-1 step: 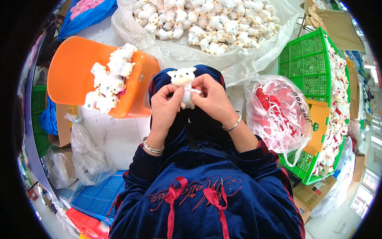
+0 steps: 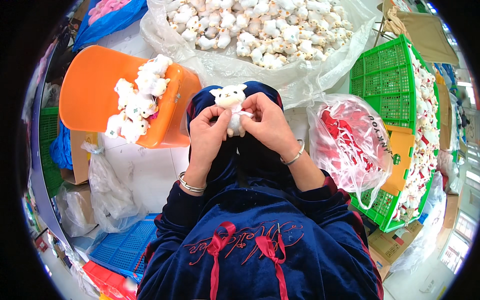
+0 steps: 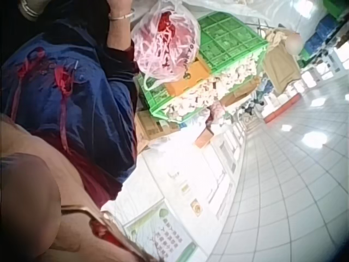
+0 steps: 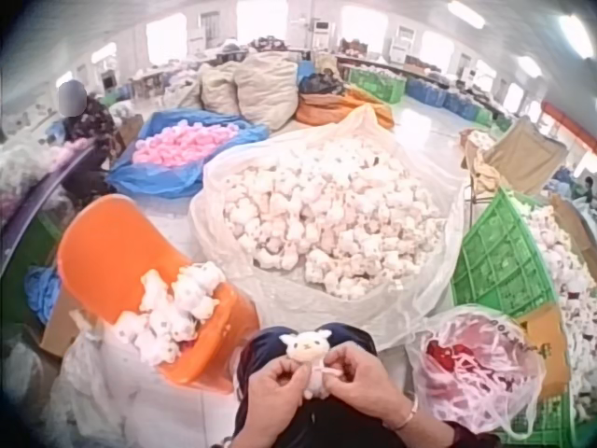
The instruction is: The person sits cross-legged on the floor and ties small ribbons around the necks of white plush toys. They pick up each toy, wrap the ribbon, and adjust the bow before placing the finished item into an orange bin.
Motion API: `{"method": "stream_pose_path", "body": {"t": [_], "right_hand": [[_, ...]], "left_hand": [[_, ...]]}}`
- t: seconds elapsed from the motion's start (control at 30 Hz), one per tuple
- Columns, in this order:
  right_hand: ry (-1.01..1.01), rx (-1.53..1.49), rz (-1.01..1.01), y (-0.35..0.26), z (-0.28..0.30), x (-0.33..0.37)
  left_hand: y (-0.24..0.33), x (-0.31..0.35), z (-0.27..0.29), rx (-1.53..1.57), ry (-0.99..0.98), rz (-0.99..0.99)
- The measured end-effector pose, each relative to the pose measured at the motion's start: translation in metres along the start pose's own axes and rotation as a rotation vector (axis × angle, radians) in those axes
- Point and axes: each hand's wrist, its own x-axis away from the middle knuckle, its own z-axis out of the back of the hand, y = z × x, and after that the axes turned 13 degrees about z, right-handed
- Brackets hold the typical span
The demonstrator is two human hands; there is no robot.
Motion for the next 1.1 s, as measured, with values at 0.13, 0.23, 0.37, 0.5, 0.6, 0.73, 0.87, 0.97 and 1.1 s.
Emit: {"method": "stream_pose_path", "body": {"t": [0.13,0.23,0.37,0.5,0.6,0.73,0.87,0.97,1.1], "right_hand": [[-0.024,0.072,-0.034,-0.006,0.004,0.002],[-0.01,0.058,-0.021,-0.007,-0.001,0.005],[0.011,0.127,0.046,-0.005,-0.008,0.006],[0.0,0.167,0.062,-0.003,-0.007,0.005],[0.0,0.25,0.097,-0.005,-0.006,0.005],[0.017,0.315,0.128,-0.011,-0.007,0.005],[0.011,0.415,0.216,-0.017,-0.007,0.005],[0.006,0.442,0.26,-0.021,-0.007,0.004],[0.0,0.441,0.309,-0.017,-0.006,0.004]], "left_hand": [[-0.01,-0.006,0.001,-0.044,0.067,-0.18],[-0.015,-0.011,0.004,-0.089,0.1,-0.243],[-0.008,-0.015,0.006,-0.224,0.148,-0.233],[-0.005,-0.016,0.005,-0.173,0.108,-0.186],[-0.007,-0.017,0.006,-0.231,0.116,-0.25],[-0.008,-0.013,0.005,-0.146,0.077,-0.233],[-0.003,-0.01,0.008,-0.054,0.03,-0.133],[-0.006,-0.016,0.012,-0.078,0.05,-0.156],[0.002,-0.015,0.011,-0.153,0.053,-0.136]]}}
